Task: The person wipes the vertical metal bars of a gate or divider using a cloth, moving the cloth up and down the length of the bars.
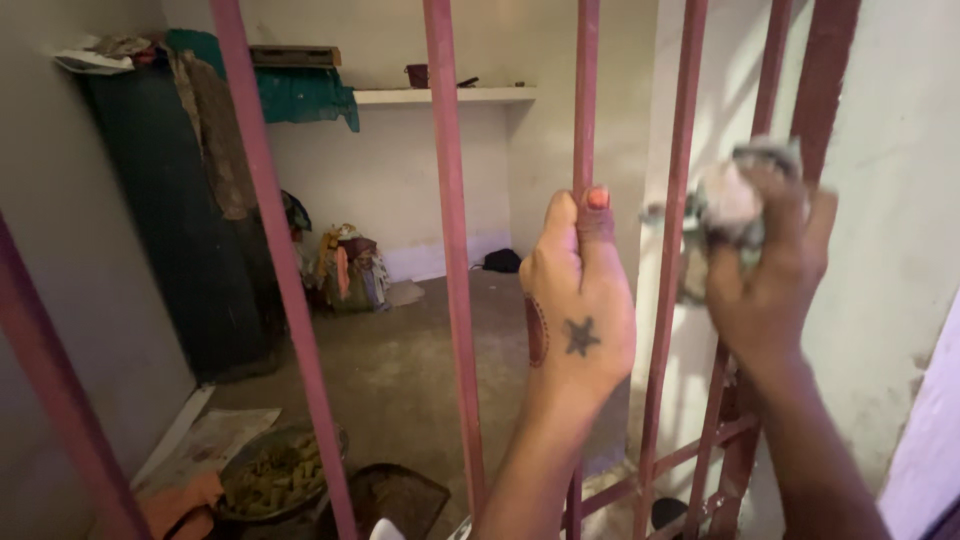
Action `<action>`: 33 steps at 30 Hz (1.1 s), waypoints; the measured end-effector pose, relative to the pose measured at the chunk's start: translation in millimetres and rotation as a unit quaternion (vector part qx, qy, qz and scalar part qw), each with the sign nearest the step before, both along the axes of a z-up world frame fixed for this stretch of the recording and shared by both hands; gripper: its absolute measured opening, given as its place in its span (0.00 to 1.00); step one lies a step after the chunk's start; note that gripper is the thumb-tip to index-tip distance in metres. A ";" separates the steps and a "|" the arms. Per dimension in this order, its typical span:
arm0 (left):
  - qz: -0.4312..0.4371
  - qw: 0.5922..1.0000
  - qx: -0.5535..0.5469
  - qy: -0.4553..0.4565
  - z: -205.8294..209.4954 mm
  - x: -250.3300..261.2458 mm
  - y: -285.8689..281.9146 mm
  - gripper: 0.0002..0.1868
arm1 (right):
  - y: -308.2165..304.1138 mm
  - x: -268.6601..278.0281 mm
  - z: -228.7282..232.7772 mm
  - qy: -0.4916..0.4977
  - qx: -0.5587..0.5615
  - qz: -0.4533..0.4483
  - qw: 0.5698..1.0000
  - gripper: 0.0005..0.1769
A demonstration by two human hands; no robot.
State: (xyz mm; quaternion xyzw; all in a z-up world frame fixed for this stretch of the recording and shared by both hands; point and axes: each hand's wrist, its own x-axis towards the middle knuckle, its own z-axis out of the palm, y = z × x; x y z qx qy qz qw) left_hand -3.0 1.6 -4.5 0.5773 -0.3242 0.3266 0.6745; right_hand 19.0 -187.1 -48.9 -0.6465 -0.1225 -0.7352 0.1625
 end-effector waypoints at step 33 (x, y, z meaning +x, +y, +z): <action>0.129 0.986 -0.028 -0.106 -34.8 -11.3 -9.0 0.11 | 3.3 -6.5 -41.7 0.057 0.016 -0.055 0.997 0.33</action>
